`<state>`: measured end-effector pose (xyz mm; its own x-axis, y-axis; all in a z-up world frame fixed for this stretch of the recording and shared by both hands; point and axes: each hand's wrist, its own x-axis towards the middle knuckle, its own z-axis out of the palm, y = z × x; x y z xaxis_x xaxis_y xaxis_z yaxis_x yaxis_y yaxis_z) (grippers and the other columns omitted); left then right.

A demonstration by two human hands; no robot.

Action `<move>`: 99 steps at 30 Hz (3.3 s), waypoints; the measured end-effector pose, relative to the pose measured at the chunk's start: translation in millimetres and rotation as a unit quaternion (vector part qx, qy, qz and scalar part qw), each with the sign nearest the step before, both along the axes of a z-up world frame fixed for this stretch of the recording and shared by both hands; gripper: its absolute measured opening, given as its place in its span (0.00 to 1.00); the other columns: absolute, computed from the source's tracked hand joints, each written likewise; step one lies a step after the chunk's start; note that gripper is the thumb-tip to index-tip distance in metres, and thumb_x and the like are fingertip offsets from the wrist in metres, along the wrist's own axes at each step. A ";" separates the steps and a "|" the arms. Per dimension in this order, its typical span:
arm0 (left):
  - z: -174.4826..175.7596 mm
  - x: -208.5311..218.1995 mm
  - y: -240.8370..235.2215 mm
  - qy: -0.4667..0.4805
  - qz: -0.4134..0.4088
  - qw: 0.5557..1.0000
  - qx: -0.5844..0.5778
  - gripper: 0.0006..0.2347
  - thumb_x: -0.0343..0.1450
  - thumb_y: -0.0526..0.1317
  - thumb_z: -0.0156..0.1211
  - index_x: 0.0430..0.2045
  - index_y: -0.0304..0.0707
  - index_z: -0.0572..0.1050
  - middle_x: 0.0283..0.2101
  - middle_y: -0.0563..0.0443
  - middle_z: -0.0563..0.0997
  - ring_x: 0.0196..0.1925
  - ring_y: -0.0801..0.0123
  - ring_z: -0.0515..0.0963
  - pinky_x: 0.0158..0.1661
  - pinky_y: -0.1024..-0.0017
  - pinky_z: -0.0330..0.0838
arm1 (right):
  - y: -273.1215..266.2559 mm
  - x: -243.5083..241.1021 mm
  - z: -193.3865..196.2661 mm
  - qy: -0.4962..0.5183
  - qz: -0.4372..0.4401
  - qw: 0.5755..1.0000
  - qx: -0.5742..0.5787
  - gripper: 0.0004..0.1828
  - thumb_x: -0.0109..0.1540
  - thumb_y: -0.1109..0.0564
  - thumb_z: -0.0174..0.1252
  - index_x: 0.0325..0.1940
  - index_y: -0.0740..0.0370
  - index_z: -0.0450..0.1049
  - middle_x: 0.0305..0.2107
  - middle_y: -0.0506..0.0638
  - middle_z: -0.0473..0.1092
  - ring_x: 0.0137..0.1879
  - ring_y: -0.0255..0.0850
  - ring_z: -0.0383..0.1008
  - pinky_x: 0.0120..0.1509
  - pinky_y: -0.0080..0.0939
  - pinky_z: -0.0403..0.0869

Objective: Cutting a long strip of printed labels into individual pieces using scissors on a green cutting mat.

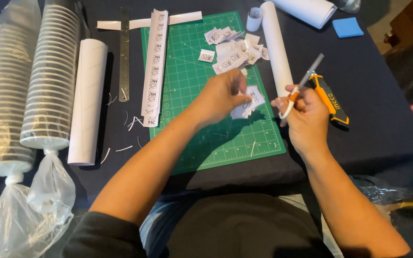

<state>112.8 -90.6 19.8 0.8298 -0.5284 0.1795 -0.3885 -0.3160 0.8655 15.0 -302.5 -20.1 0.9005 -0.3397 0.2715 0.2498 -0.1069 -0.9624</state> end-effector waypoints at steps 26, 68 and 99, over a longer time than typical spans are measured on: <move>-54.1 -130.5 -2.4 -0.331 -0.067 0.869 0.363 0.47 0.71 0.74 0.27 0.73 0.28 0.52 0.78 0.32 0.50 0.81 0.43 0.48 0.74 0.50 0.42 | 4.8 -22.3 -2.1 0.000 -0.117 0.993 0.024 0.14 0.70 0.60 0.61 0.58 0.62 0.68 0.37 0.56 0.77 0.30 0.30 0.71 0.31 0.26 0.71; -90.8 87.2 193.6 -0.484 0.367 0.689 0.394 0.03 0.64 0.31 0.56 0.19 0.39 0.72 0.32 0.46 0.69 0.29 0.53 0.71 0.19 0.63 0.68 | 7.6 -21.1 -3.8 0.032 -0.084 0.996 -0.004 0.14 0.71 0.62 0.62 0.60 0.66 0.70 0.37 0.55 0.76 0.31 0.29 0.72 0.32 0.24 0.70; -36.9 110.4 195.4 -0.113 0.325 0.900 0.266 0.11 0.73 0.48 0.58 0.31 0.39 0.75 0.39 0.43 0.81 0.40 0.45 0.80 0.36 0.47 0.71 | 8.3 -15.0 -8.3 0.066 -0.059 0.996 -0.015 0.19 0.66 0.64 0.63 0.61 0.66 0.70 0.38 0.55 0.77 0.42 0.34 0.79 0.32 0.26 0.69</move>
<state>223.2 104.8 -17.1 0.9691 -0.0050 0.2468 -0.1182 -0.8871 0.4462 0.0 -294.2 -28.4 0.8835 -0.4388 0.1643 0.1043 -0.1575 -0.9820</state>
